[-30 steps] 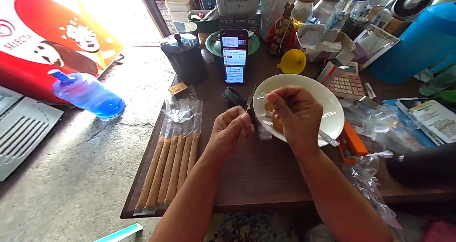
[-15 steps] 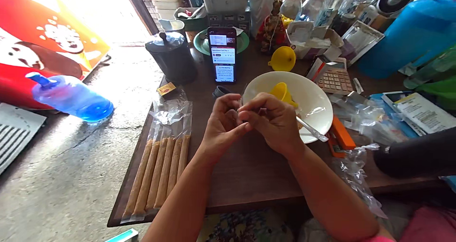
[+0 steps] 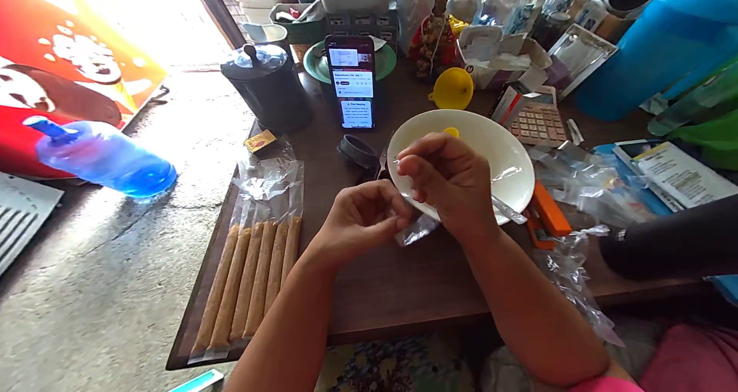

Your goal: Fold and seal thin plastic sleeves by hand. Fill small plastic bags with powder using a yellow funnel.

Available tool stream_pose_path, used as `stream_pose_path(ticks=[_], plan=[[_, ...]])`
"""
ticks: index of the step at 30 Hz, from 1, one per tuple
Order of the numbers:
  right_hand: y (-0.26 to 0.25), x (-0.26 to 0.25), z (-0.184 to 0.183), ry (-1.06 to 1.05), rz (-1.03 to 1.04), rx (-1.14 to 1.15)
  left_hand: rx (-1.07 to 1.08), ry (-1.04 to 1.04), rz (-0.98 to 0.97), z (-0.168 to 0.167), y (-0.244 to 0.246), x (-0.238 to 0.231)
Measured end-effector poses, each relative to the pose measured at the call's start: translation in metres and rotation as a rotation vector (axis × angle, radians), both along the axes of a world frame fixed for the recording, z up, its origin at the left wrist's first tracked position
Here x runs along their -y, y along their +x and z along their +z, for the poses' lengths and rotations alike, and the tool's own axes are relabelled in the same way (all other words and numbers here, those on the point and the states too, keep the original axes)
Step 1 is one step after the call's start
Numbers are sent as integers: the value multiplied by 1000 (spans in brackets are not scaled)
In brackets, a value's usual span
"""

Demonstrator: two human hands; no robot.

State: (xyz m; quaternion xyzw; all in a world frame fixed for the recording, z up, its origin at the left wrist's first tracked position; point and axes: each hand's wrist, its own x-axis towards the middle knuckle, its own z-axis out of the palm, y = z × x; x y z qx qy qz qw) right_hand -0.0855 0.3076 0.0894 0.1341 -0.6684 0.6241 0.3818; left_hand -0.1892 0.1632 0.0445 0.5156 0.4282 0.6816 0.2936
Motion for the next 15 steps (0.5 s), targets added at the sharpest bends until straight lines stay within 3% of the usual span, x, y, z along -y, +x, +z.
stream_pose_path(ticks=[5, 8, 10, 15], plan=[[0, 2, -1, -4, -12, 42, 24, 18, -566, 2, -5, 6], [1, 1, -2, 1, -71, 77, 49, -11, -656, 4, -7, 8], [-1, -1, -3, -5, -155, 111, -11, -93, -446, 3, -7, 10], [-6, -6, -7, 22, -236, 202, -119, -193, 336, -3, -3, 0]])
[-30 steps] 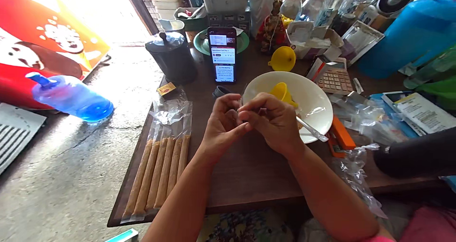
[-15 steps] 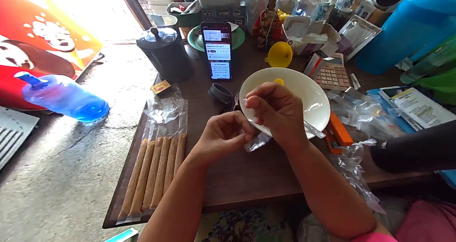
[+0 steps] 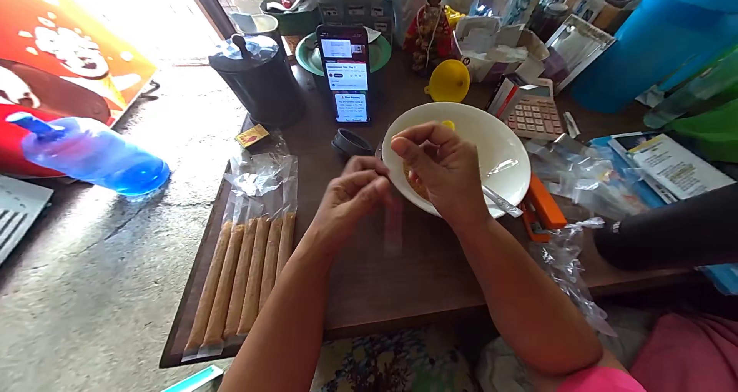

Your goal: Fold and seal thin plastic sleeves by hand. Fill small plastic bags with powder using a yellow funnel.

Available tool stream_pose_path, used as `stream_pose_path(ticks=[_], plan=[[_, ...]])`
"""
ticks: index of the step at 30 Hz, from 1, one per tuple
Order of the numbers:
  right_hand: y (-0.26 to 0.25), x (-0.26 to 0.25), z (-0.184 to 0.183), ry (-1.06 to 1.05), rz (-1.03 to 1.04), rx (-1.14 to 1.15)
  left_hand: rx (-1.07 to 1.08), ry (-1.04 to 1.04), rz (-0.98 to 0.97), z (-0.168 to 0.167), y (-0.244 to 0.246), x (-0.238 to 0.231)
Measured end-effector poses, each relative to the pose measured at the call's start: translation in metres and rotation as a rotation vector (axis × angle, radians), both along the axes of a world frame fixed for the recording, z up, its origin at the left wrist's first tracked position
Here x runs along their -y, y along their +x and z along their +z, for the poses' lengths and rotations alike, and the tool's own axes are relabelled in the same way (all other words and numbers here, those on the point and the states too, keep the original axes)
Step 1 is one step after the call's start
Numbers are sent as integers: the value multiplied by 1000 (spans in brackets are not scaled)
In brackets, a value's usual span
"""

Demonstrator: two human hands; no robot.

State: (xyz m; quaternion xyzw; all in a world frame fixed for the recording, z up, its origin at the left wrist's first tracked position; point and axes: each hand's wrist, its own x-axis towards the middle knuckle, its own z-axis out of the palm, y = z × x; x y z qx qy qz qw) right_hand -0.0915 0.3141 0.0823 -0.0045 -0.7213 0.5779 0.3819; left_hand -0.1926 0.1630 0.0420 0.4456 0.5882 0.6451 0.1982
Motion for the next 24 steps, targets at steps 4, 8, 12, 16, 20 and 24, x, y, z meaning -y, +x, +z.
stream_pose_path(ticks=[4, 8, 12, 16, 20, 24], plan=[[-6, -4, -7, 32, 67, 126, -296, 57, 376, 5, 1, -3], [-6, -2, -5, -11, 160, 181, -231, 121, 316, 4, 3, -5], [-5, -1, -3, -37, 162, 217, -145, 131, 276, 2, 4, -4], [-6, -1, -1, -56, 164, 222, -60, 148, 290, 2, 3, -5], [-4, -1, -2, 13, 168, 240, -25, 160, 291, 3, 4, -5], [-5, 1, -3, 69, 125, 239, -25, 173, 309, 3, 5, -5]])
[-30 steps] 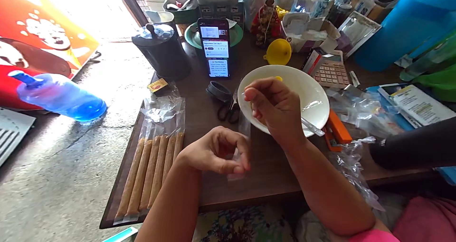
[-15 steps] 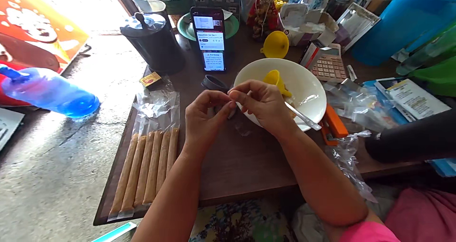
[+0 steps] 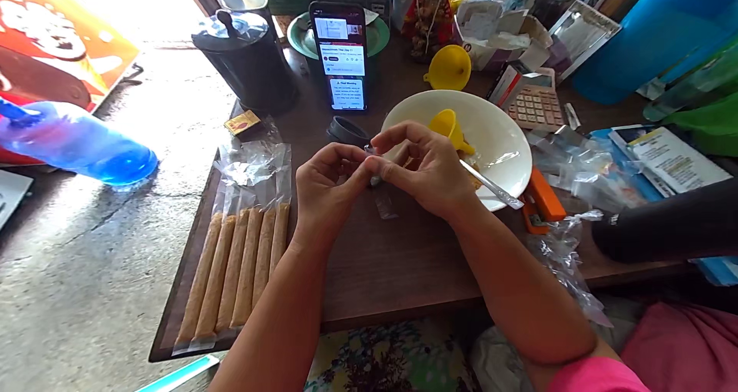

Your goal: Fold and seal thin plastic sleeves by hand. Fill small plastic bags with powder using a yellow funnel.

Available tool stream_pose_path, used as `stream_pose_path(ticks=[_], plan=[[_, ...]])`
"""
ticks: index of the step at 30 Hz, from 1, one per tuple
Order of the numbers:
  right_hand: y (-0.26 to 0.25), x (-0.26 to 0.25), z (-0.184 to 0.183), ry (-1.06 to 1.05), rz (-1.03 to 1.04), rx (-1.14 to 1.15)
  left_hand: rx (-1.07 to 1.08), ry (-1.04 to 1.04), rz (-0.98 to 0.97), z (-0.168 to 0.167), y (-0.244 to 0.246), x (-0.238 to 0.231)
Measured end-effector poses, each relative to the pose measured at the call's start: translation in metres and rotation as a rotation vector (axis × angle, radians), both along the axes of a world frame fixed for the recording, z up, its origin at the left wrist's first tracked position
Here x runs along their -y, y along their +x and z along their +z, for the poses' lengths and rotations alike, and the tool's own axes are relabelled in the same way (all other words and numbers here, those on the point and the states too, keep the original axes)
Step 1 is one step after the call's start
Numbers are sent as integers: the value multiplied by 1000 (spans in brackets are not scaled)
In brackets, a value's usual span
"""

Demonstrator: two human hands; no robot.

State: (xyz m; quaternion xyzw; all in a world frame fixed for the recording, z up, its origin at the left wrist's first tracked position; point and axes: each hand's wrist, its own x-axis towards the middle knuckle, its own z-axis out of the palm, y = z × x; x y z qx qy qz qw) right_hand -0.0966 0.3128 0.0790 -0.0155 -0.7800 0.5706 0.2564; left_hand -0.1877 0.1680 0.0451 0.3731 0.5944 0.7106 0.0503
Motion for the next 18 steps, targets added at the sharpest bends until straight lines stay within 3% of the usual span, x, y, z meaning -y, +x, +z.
stream_pose_path(ticks=[18], plan=[[-1, -1, 0, -51, 90, -6, 34, 51, -55, 2, -1, 0]])
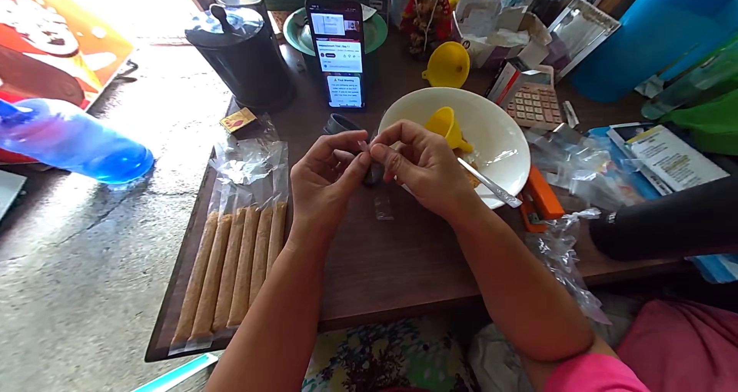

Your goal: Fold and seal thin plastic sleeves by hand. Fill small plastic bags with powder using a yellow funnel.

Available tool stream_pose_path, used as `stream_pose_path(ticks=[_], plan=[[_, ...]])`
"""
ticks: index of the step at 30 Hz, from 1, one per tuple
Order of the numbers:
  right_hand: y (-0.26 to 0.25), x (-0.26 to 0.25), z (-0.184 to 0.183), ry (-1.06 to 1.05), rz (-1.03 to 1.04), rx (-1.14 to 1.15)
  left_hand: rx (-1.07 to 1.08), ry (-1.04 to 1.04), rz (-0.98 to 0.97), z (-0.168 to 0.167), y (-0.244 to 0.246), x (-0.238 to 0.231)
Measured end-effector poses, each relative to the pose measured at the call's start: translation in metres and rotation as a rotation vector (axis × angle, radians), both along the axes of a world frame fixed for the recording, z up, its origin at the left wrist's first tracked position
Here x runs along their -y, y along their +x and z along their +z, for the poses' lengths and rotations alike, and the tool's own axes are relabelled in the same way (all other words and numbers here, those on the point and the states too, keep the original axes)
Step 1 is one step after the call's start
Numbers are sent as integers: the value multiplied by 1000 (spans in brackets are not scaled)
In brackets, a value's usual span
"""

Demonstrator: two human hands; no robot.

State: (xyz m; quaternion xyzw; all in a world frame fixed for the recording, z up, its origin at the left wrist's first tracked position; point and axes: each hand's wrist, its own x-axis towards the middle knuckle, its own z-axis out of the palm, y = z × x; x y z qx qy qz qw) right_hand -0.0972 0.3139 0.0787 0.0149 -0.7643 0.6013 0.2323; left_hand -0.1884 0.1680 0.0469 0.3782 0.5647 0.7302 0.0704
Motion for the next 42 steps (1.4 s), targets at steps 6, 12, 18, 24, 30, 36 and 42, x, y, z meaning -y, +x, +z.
stream_pose_path(ticks=[6, 12, 18, 24, 30, 36, 42], plan=[[-1, 1, -1, -9, 4, -4, 3, 32, 29, 1, 0, 1], [6, 4, 1, 147, -82, 21, 17, 41, 20, 1, 1, 1], [7, 4, 3, 203, -95, -14, -33, 9, -85, 2, -1, 4], [3, 1, 2, 183, -3, -60, 21, 32, -103, 2, -1, 6], [1, -1, 1, 131, 12, -63, -20, 47, -126, 1, -2, 5], [1, 1, 1, 140, -43, -62, -45, 52, -149, 1, -2, 4], [4, 4, 2, 174, -66, -29, -8, 49, -136, 1, -2, 5]])
